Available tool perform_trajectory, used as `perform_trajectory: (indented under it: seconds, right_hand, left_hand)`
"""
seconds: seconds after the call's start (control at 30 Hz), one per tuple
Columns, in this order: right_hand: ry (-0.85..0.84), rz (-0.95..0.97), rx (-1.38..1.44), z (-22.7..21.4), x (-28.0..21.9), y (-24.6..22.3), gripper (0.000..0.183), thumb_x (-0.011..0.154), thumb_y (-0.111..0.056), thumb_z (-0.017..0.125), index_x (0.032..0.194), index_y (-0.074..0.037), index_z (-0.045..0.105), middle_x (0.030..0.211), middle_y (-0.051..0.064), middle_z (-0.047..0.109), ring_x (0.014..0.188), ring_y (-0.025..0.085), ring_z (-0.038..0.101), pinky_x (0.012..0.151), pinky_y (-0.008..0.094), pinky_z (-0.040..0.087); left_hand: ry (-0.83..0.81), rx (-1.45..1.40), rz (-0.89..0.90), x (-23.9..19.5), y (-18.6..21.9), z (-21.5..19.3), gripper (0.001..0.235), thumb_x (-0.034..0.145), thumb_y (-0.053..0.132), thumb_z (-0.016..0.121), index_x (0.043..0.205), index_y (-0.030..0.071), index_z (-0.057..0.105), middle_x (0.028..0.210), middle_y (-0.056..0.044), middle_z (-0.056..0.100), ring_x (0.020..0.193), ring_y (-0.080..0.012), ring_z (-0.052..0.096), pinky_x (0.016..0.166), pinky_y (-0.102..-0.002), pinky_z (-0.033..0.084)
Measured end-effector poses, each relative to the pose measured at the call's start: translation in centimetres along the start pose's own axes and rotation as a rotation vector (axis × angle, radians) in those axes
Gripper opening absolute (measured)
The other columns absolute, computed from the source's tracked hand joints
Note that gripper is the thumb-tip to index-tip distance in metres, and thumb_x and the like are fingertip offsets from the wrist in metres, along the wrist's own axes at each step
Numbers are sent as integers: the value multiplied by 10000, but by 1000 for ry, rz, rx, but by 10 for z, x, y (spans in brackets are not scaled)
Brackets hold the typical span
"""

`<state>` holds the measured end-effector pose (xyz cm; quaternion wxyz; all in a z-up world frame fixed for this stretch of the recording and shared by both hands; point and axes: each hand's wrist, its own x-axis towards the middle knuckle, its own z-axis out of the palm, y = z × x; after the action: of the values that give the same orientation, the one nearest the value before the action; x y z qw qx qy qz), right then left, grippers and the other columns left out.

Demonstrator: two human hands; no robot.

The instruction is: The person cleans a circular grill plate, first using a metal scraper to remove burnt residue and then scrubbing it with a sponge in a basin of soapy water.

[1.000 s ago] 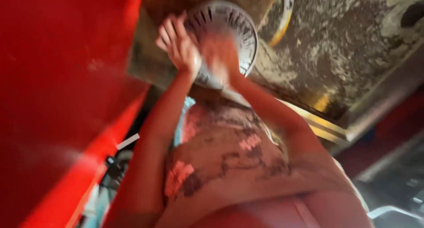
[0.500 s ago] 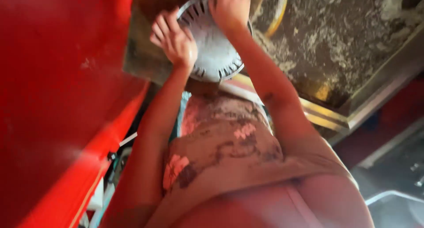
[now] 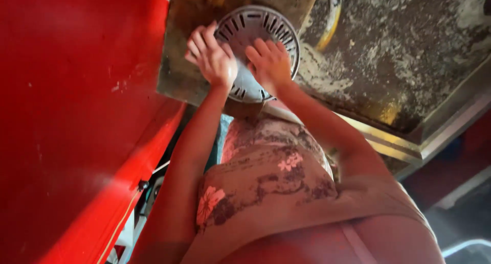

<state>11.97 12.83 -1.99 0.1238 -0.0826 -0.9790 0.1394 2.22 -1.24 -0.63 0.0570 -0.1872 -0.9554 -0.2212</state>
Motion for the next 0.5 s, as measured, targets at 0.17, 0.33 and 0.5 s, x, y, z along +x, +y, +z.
perform_trajectory:
  seconds: [0.17,0.33,0.5]
  right_hand:
    - [110,148,-165,23,40,30,284,893,-289,720,1141,-181,633,1015,97,620,869,336,620,747,494,471]
    - [-54,-92,147,-8,-20,-8,219,931,-204,677,1142,-169,627,1054,82,627,939,309,629,904,469,509]
    - [176,147,-128,2,34,15,279,934,-243,661,1201,-164,680,1074,126,637,905,389,613,781,496,479]
  left_hand:
    - [-28,13,-28,-7,-1,-6,593,768,162,700,1334,216,530,1338,-73,519,1302,-323,448,1045,-554,315]
    - [5,11,-17,0,5,-5,578,745,148,677,1303,234,554,1320,-59,528,1301,-327,458,1055,-568,315]
    - [-1,23,-23,-7,-2,0,550,821,143,679,1348,227,547,1360,-64,524,1321,-325,459,1070,-561,323]
